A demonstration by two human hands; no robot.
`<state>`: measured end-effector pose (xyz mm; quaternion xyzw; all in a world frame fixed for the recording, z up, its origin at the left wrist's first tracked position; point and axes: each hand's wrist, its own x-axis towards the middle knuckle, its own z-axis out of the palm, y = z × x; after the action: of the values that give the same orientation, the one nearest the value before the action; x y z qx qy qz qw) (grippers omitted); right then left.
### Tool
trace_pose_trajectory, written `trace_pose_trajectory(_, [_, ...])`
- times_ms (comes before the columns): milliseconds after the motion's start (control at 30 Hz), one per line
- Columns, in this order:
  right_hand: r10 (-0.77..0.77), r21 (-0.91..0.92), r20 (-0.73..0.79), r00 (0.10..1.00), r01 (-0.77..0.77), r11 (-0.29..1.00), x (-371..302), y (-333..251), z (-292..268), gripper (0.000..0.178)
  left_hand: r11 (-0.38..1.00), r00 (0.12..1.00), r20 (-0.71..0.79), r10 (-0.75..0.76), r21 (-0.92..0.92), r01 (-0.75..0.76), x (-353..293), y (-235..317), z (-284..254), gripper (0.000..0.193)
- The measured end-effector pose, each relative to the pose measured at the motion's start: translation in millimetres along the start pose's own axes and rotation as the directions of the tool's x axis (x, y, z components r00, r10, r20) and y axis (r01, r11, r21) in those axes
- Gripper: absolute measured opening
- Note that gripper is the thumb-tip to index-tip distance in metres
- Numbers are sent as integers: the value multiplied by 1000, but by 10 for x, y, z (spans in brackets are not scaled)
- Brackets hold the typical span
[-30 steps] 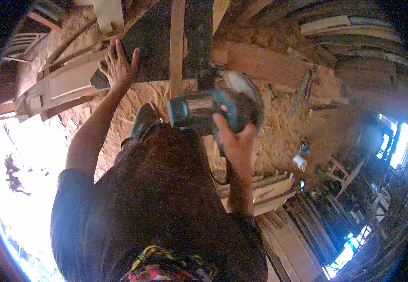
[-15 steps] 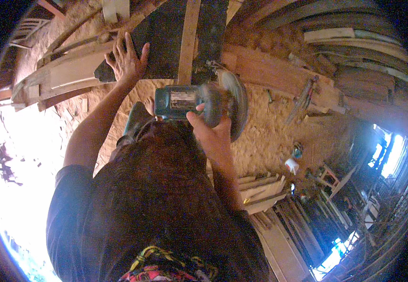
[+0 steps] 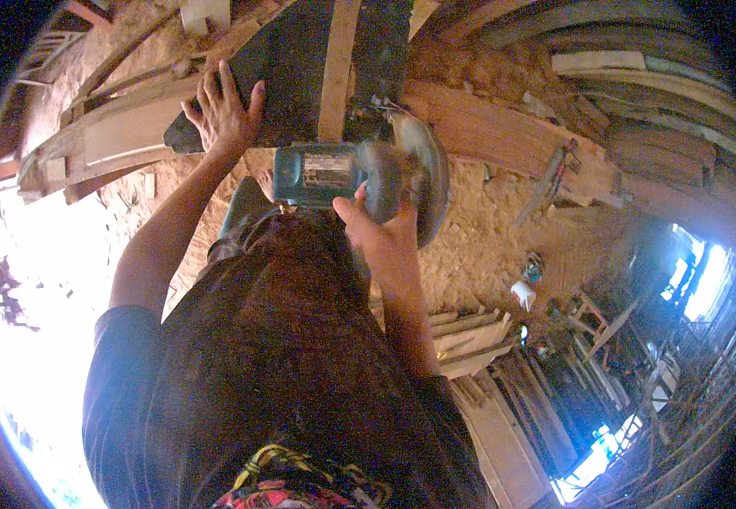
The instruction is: The person uses a circular saw to cut a long wooden plank into shorter pieces. They repeatedly position the plank on a workbench, cut it, and then move the cut pieces aside. The person also uses a chisel to clean up the cut edges of the wood.
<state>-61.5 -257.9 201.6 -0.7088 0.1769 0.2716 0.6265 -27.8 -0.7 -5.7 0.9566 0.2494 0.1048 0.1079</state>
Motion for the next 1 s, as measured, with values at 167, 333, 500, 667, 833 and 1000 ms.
trace_pose_trajectory(167, [3,9,-24,1000,-3,1000,63,-91,47,23,1000,1000,26,-6,19,6,-1,-36,24,88])
trace_pose_trajectory(333, [14,8,-9,1000,-14,1000,152,-153,44,23,998,1000,31,-5,65,3,-19,-45,64,87])
trace_pose_trajectory(500, [13,26,-10,1000,-13,1000,220,-219,77,23,998,999,40,1,68,-4,-21,-47,35,86])
trace_pose_trajectory(667, [18,51,-7,1000,-17,999,262,-304,100,23,998,998,60,-13,63,9,-25,-30,15,87])
trace_pose_trajectory(833, [-8,-1,-6,1000,8,1000,409,-370,100,24,999,994,112,1,43,-6,-22,-26,-31,89])
trace_pose_trajectory(1000, [-6,78,24,1000,4,997,527,-461,125,25,999,994,111,3,44,-8,-24,-30,-17,88])
